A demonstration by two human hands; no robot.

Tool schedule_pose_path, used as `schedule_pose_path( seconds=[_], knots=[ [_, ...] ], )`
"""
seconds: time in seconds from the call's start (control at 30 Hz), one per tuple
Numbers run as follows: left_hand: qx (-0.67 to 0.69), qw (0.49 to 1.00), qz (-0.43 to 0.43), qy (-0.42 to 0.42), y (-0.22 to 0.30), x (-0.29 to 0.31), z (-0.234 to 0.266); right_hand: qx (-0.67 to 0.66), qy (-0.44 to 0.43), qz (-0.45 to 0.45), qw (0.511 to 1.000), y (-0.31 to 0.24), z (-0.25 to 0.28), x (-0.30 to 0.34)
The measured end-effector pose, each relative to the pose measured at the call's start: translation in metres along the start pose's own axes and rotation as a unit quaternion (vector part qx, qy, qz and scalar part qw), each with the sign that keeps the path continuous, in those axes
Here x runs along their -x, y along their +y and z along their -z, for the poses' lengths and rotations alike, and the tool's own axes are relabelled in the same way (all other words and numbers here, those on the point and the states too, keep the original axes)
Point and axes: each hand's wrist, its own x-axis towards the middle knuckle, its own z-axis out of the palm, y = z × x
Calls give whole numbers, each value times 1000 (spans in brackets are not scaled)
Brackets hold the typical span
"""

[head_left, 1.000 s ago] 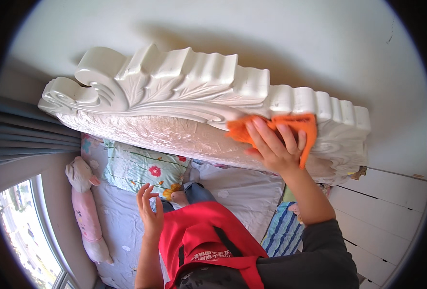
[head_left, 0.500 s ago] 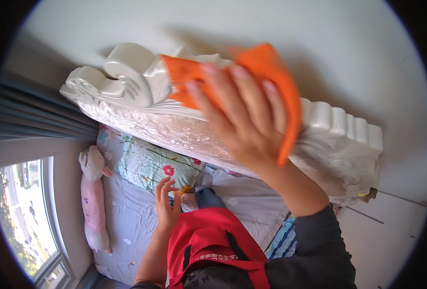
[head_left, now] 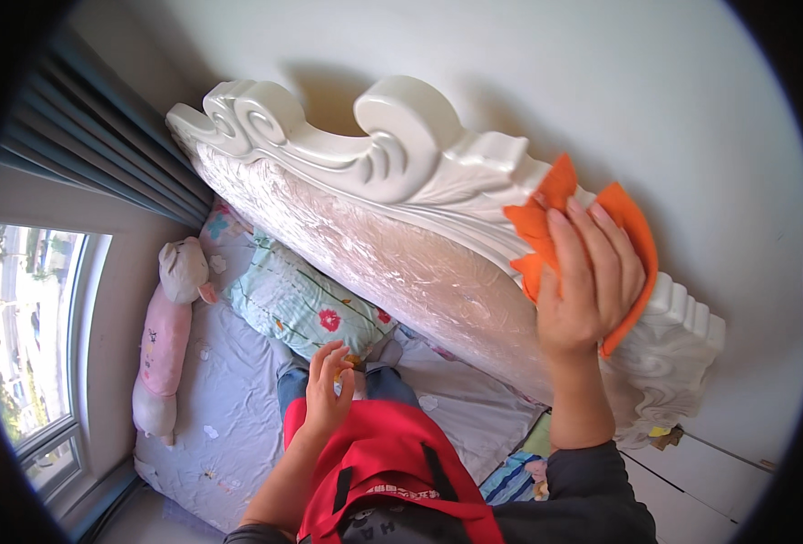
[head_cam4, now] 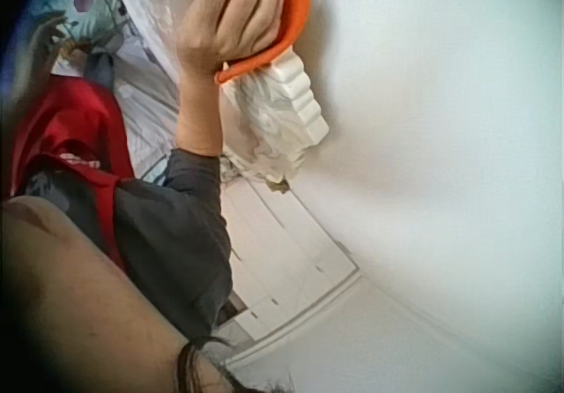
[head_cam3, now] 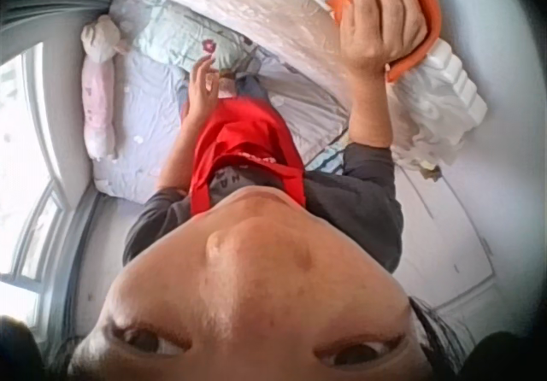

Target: The person wipes a white ornate headboard with an orange cloth. They move along the length of the headboard, cleaning the carved details and flat surfaces. The headboard is partially covered with plastic wrap.

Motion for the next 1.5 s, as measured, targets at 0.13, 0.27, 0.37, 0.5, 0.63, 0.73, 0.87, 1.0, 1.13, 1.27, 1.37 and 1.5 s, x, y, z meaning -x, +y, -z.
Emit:
schedule_pose_path(
  seconds=[0.13,0.27,0.37,0.5,0.63,0.73,0.87,1.0,1.13,1.27,1.37,1.5],
  knots=[
    [49,998,30,-19,-21,-4,14,-60,40,-60,996,-16,-17,-39],
    [48,998,27,-22,-35,-26,48,12,-57,-94,994,-81,-88,-86],
    [-1,1000,-1,-1,-59,-36,83,35,-50,-121,991,-111,-100,-79],
    [75,994,79,-31,-84,-42,123,152,-58,-60,985,-121,-110,-37],
    [46,997,32,-58,-119,-63,160,161,-142,29,976,-148,-139,-74],
    [43,998,-2,-40,-138,-77,180,77,-235,-68,966,-177,-184,-70],
    [18,999,-4,-36,-168,-87,208,-61,-166,-212,961,-219,-209,-85],
    [9,995,-12,-98,-194,-92,231,58,-180,-45,981,-203,-194,-57],
    [21,995,-1,-93,-221,-96,248,308,-212,115,921,-108,-120,30],
    [18,994,7,-104,-234,-99,265,264,-158,39,951,-71,-97,63],
    [25,994,6,-106,-238,-104,274,230,-232,73,942,-101,-149,62],
    [17,997,7,-77,-245,-108,282,93,-220,154,959,-222,-254,-51]
  ],
)
